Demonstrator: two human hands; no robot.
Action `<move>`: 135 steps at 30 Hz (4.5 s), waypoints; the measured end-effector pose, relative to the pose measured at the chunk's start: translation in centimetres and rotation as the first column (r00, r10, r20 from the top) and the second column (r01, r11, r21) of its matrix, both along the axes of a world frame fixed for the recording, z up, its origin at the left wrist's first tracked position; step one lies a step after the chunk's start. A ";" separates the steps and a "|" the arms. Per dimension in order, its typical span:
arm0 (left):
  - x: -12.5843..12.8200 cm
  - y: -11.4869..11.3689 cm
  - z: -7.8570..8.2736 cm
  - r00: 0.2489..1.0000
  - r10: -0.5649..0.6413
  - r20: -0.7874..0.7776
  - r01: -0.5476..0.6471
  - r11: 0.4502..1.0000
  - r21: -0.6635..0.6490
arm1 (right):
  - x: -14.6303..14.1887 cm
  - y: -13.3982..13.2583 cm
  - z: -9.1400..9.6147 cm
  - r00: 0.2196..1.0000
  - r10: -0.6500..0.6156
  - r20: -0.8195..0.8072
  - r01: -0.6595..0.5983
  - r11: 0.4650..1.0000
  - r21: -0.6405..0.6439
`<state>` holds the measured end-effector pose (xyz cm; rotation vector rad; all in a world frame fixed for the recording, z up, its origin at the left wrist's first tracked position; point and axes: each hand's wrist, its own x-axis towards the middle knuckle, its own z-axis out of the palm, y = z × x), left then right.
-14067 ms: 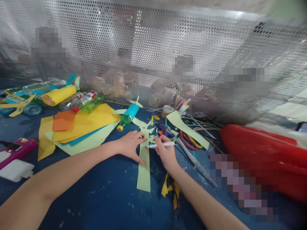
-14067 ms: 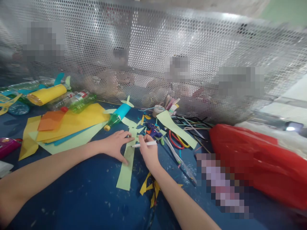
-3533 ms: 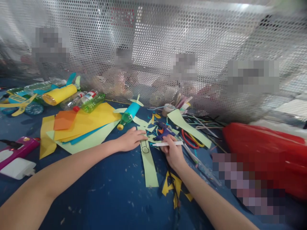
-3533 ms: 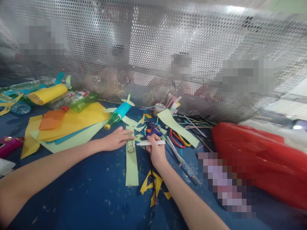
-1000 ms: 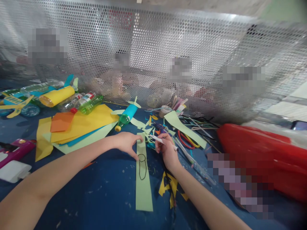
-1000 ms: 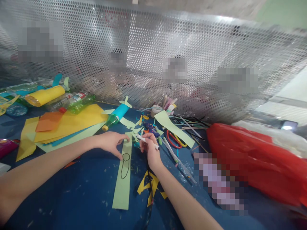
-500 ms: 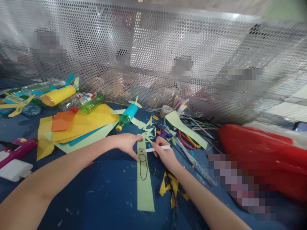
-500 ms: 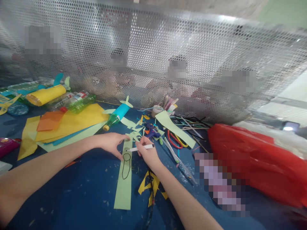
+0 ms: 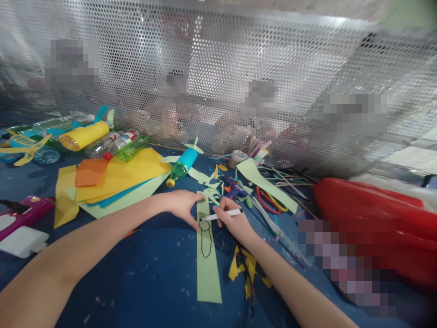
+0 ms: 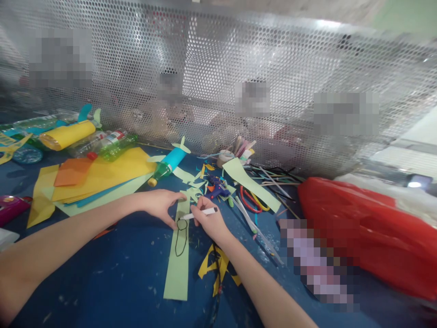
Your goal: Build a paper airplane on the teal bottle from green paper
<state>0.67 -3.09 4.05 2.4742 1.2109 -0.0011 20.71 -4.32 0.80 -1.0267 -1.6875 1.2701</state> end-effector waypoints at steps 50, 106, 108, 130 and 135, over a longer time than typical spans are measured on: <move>0.1 -0.2 0.2 0.999 0.041 0.018 -0.041 0.999 0.008 | 0.4 0.4 -0.3 0.978 -0.210 -0.008 0.210 0.978 0.007; 0.4 1.4 -3.4 0.383 0.378 0.843 -0.094 0.924 -0.371 | 0.2 0.7 -0.8 0.992 -0.102 -0.072 0.104 0.994 0.024; 0.4 1.9 -3.3 0.228 0.490 0.841 -0.058 0.869 -0.491 | 0.2 0.5 -0.6 0.994 -0.077 -0.082 0.078 0.997 0.015; 0.1 2.8 -3.9 -0.089 0.598 0.797 0.123 0.800 -0.587 | -0.6 -1.0 -0.3 0.956 0.159 0.245 -0.191 0.975 0.115; 0.3 2.7 -3.7 -0.087 0.596 0.798 0.112 0.802 -0.587 | -0.8 -1.1 -0.3 0.960 0.156 0.232 -0.182 0.979 0.093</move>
